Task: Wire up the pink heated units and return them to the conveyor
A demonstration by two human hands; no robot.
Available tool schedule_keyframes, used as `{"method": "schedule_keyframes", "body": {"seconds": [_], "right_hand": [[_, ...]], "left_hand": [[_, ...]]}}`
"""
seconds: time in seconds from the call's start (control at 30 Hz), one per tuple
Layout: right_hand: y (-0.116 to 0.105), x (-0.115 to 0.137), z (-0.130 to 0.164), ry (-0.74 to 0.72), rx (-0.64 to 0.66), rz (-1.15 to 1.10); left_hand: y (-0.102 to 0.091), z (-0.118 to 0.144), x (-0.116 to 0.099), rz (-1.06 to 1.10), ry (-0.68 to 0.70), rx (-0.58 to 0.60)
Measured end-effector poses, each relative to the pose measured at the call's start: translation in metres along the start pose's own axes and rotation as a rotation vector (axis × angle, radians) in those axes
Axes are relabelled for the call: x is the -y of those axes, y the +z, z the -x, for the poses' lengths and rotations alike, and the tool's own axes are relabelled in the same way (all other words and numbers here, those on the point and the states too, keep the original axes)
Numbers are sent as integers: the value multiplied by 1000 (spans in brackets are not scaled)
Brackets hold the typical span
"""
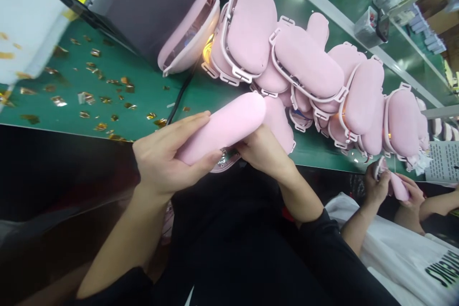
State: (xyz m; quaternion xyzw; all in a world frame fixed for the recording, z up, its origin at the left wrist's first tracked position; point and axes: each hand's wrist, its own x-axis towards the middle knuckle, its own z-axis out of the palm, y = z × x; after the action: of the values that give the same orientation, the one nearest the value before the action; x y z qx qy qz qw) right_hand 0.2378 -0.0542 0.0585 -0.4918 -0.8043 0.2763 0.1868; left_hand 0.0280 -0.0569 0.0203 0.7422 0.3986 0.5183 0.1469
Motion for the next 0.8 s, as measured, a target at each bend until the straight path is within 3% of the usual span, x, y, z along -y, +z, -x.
{"method": "schedule_keyframes", "body": {"seconds": [0.17, 0.4, 0.6, 0.8], "right_hand": [[5, -5, 9, -114, -16, -89], [15, -6, 10, -42, -81, -193], [10, -6, 1, 62, -50, -68], [12, -20, 5, -30, 5, 25]], "left_hand": [[7, 9, -6, 4, -9, -22], [16, 4, 17, 22, 49, -54], [8, -6, 26, 11, 90, 35], [6, -2, 22, 3, 82, 78]]}}
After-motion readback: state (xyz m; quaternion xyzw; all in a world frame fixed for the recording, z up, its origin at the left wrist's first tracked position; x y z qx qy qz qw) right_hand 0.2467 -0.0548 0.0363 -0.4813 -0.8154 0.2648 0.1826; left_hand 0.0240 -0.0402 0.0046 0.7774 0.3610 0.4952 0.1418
